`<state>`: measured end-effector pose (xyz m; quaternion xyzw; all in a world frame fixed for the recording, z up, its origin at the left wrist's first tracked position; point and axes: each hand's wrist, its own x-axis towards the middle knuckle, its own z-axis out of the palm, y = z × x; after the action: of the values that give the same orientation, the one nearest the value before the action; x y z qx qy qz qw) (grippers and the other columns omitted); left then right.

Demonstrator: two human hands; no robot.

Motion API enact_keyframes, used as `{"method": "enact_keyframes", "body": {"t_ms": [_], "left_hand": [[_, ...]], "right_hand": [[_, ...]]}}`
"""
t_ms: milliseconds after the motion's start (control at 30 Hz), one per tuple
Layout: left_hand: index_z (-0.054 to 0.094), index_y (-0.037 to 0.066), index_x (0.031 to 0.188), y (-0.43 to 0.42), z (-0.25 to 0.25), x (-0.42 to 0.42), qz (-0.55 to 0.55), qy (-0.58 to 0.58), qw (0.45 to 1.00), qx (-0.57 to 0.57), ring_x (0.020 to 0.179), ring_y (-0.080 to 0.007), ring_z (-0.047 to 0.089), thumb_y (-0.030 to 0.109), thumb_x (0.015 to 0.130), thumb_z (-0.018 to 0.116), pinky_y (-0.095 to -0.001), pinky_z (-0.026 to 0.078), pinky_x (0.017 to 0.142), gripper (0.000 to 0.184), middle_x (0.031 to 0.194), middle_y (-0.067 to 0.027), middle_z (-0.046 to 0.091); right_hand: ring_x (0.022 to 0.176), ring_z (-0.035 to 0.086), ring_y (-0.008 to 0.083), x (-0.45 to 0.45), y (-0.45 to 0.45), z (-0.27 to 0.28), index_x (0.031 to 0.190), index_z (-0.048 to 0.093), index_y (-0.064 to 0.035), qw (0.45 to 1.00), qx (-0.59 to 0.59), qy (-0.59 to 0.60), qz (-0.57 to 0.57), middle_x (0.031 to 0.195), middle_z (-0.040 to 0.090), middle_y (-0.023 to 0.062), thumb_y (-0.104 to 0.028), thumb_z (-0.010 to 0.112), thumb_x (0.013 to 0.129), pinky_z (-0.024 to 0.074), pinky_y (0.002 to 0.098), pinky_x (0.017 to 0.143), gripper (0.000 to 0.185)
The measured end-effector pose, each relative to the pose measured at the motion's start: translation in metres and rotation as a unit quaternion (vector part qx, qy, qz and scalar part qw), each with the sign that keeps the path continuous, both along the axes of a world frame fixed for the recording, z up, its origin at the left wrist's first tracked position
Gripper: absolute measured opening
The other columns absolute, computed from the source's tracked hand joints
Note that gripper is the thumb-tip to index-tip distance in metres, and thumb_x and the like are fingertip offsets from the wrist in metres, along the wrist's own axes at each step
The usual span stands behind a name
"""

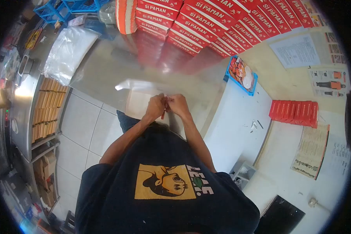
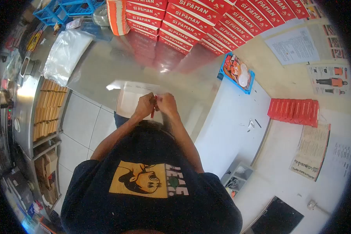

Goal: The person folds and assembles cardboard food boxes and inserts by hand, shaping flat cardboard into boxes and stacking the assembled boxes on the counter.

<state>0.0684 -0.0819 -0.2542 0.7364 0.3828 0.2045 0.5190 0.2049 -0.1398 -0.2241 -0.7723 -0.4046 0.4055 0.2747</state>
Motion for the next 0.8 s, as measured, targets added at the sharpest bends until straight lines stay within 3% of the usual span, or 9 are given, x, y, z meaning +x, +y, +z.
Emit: {"method": "enact_keyframes", "body": {"t_ms": [133,200,267,333,367,433,533,633,800], "left_hand": [[0.062,-0.004,0.08,0.006,-0.003,-0.007,-0.015,0.018,1.0,-0.009,0.063,-0.0386,0.069,0.018,0.098,0.056,-0.0435,0.052,0.056,0.029,0.069,-0.0238,0.066],[0.063,-0.004,0.079,0.018,0.023,-0.014,-0.033,0.027,0.997,0.06,0.063,-0.0378,0.069,0.018,0.098,0.057,-0.043,0.052,0.055,0.03,0.069,-0.0237,0.066],[0.065,-0.003,0.078,0.043,0.111,-0.033,-0.049,0.069,0.982,-0.172,0.067,-0.0356,0.069,0.02,0.097,0.061,-0.0413,0.052,0.058,0.03,0.071,-0.0233,0.067],[0.064,0.0,0.076,0.069,0.143,-0.049,0.028,0.045,0.994,0.097,0.06,-0.0348,0.063,0.024,0.095,0.065,-0.0426,0.047,0.057,0.031,0.066,-0.0181,0.062],[0.063,-0.002,0.078,0.086,0.167,-0.053,0.023,0.047,0.981,0.185,0.053,-0.0234,0.056,0.022,0.096,0.066,-0.0361,0.048,0.056,0.031,0.067,-0.0105,0.061],[0.064,0.0,0.077,0.119,0.184,-0.05,-0.018,0.069,0.96,0.271,0.069,-0.0311,0.061,0.027,0.095,0.067,-0.0409,0.05,0.066,0.032,0.074,-0.0133,0.064],[0.066,0.002,0.081,0.165,0.134,-0.056,-0.199,-0.025,0.889,0.412,0.091,-0.0364,0.061,0.034,0.096,0.062,-0.0465,0.049,0.078,0.036,0.086,-0.0173,0.066],[0.069,0.001,0.096,0.173,0.103,-0.076,-0.285,0.232,0.873,0.32,0.102,-0.0405,0.06,0.039,0.099,0.052,-0.0498,0.048,0.09,0.041,0.101,-0.0205,0.066],[0.07,0.005,0.092,0.161,0.14,-0.087,-0.323,0.152,0.863,0.356,0.096,-0.0321,0.065,0.04,0.093,0.062,-0.0448,0.051,0.082,0.036,0.093,-0.013,0.068]], "right_hand": [[0.061,0.071,0.0224,-0.002,-0.014,-0.004,0.077,0.074,-0.0035,0.995,0.053,-0.086,0.024,0.068,0.071,0.0123,-0.012,0.063,0.089,0.056,0.0335,0.06,0.019],[0.055,0.068,0.0243,0.006,-0.016,0.037,0.082,0.075,-0.0034,0.989,-0.115,0.007,0.092,0.066,0.07,0.0112,-0.019,0.069,0.087,0.0552,0.0352,0.059,0.018],[0.062,0.069,0.0261,0.023,-0.01,0.087,0.082,0.075,-0.0034,0.987,-0.07,0.058,0.132,0.07,0.072,0.0113,-0.03,0.071,0.087,0.0548,0.037,0.063,0.027],[0.069,0.07,0.0278,0.02,0.009,0.123,0.081,0.074,-0.0034,0.979,-0.025,0.115,0.168,0.074,0.073,0.0114,-0.041,0.073,0.087,0.0543,0.0387,0.066,0.038],[0.08,0.07,0.0302,0.019,0.029,0.137,0.088,0.075,-0.0032,0.973,0.144,-0.064,0.166,0.084,0.074,0.0129,-0.045,0.072,0.087,0.054,0.0414,0.074,0.041],[0.091,0.071,0.0325,0.017,0.067,0.133,0.094,0.075,-0.003,0.906,0.312,-0.245,0.146,0.093,0.075,0.0145,-0.048,0.071,0.088,0.0537,0.0441,0.081,0.046],[0.1,0.067,0.0384,0.005,0.116,0.076,0.108,0.071,-0.0019,0.887,-0.012,-0.167,0.431,0.103,0.071,0.0212,-0.045,0.067,0.09,0.0506,0.0506,0.091,0.048],[0.095,0.067,0.0405,-0.013,0.12,0.067,0.107,0.071,-0.0018,0.877,0.045,-0.227,0.421,0.097,0.07,0.0248,-0.045,0.059,0.094,0.0518,0.0512,0.088,0.047],[0.082,0.069,0.0384,-0.02,0.096,0.148,0.091,0.073,-0.0055,0.852,0.149,-0.285,0.413,0.085,0.071,0.0178,-0.049,0.062,0.091,0.0536,0.0509,0.078,0.045]]}}
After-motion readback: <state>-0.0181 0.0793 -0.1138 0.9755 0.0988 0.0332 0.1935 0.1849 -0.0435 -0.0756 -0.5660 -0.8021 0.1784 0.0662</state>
